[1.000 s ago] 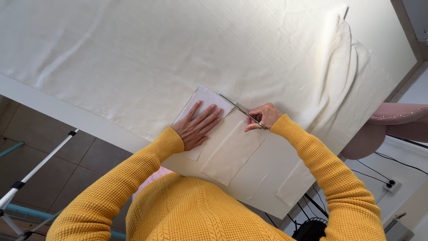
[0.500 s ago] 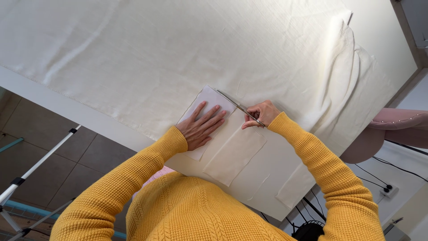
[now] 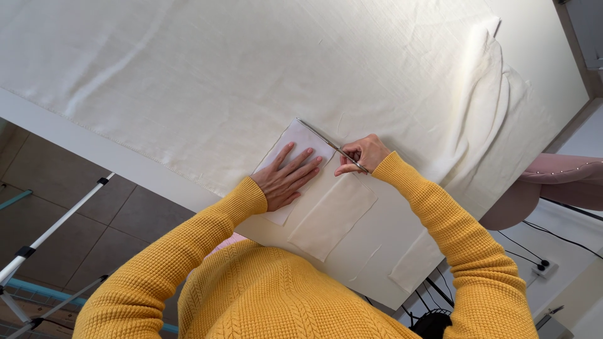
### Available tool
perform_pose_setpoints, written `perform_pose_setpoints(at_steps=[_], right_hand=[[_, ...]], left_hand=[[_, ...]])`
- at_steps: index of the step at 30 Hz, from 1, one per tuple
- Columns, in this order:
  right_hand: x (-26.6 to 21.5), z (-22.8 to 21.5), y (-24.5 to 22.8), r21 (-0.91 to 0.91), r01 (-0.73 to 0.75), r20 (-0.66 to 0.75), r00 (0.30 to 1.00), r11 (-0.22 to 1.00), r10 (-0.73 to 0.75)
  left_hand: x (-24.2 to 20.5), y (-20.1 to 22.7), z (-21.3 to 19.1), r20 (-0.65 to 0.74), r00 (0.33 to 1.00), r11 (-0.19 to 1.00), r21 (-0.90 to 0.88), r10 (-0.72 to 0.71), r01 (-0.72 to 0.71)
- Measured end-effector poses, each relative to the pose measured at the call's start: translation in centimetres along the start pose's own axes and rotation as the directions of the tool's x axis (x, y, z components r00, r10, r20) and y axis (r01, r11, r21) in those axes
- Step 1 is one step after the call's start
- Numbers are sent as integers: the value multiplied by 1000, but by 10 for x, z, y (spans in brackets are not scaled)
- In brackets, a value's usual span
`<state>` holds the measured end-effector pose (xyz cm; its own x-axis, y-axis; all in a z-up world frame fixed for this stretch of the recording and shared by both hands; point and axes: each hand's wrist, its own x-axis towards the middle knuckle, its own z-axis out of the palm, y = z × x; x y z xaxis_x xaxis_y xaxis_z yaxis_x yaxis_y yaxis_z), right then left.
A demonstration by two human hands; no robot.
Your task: Cutting rectangular pieces of white fabric using a paper template and scissors.
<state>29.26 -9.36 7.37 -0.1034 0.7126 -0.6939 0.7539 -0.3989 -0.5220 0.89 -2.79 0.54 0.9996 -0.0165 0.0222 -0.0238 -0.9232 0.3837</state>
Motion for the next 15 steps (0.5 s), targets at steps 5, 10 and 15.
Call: perform_pose_setpoints(at_steps=[5,10,15], right_hand=[[2,-4,-5,95,-159,72,986,983,152],[6,-3,-4,29,-67,33,997,997,66],[3,-6,-12,53,-138,32,990,989,136]], left_hand=[[1,-1,0,13,1000,1000,28,5,-5],[1,-1,1,24,1000,999,29,14,-15],[0,2,-3,35,999,999,30,14,-16]])
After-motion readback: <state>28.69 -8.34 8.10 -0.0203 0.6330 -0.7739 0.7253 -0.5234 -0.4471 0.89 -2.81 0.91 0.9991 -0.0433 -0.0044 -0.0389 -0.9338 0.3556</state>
